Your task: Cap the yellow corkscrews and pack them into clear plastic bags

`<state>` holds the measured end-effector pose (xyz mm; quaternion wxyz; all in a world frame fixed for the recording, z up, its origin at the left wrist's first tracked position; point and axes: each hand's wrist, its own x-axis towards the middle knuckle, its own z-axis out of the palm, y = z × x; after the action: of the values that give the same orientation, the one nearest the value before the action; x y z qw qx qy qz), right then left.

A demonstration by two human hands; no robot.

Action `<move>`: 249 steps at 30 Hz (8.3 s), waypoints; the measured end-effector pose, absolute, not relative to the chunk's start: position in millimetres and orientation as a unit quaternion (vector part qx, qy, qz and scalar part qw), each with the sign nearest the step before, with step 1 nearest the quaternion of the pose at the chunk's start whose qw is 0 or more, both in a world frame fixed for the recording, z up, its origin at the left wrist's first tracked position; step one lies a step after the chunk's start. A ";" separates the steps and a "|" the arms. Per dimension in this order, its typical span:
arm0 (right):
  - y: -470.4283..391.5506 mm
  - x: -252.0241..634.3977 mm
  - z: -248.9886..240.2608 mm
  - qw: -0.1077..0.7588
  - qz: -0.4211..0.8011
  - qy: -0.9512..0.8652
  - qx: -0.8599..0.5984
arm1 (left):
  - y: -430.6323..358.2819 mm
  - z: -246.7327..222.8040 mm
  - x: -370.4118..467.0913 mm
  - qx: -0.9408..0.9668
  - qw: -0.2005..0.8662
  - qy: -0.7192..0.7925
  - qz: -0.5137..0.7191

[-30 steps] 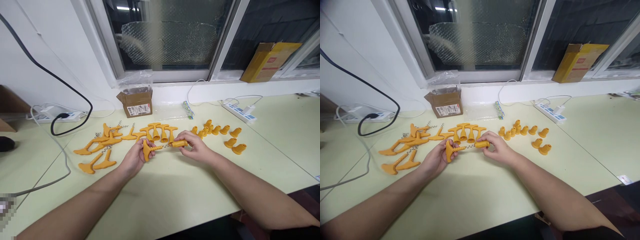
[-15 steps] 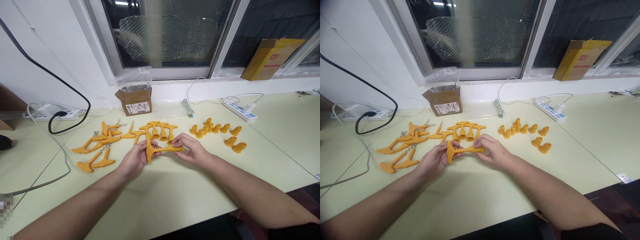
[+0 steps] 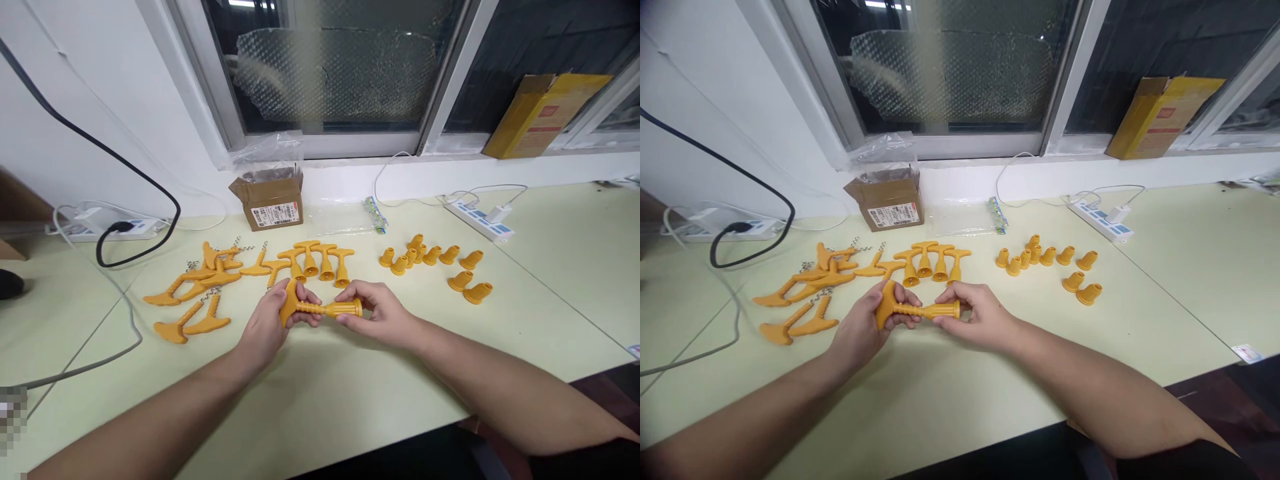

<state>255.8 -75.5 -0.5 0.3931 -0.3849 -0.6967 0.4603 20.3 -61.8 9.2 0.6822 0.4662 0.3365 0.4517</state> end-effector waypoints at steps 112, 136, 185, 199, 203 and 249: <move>-49.5 284.8 12.3 0.432 0.465 -0.610 -0.474 | -21.0 11.6 -17.8 0.821 0.014 0.547 0.163; -31.0 295.9 -17.6 0.222 0.230 -0.747 -0.583 | 15.0 -6.6 -51.6 0.791 -0.045 0.600 0.113; -24.3 343.4 19.9 0.173 0.055 -0.687 -0.704 | 18.0 -10.4 -50.2 0.784 0.036 0.487 0.383; -36.3 308.9 6.7 0.400 0.292 -0.720 -0.485 | -40.0 -1.1 0.6 0.660 0.509 0.418 0.361; -36.5 309.3 9.7 0.401 0.321 -0.725 -0.459 | -37.0 -7.3 1.3 0.592 0.572 0.424 0.378; -71.0 265.8 16.5 0.317 0.681 -0.533 -0.388 | -62.6 -2.2 11.6 0.700 0.438 0.384 0.414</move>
<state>265.8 -71.0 16.5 0.3175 -0.3884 -0.5330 0.6814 11.6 -62.6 -2.2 0.4377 0.6996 0.3840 0.4142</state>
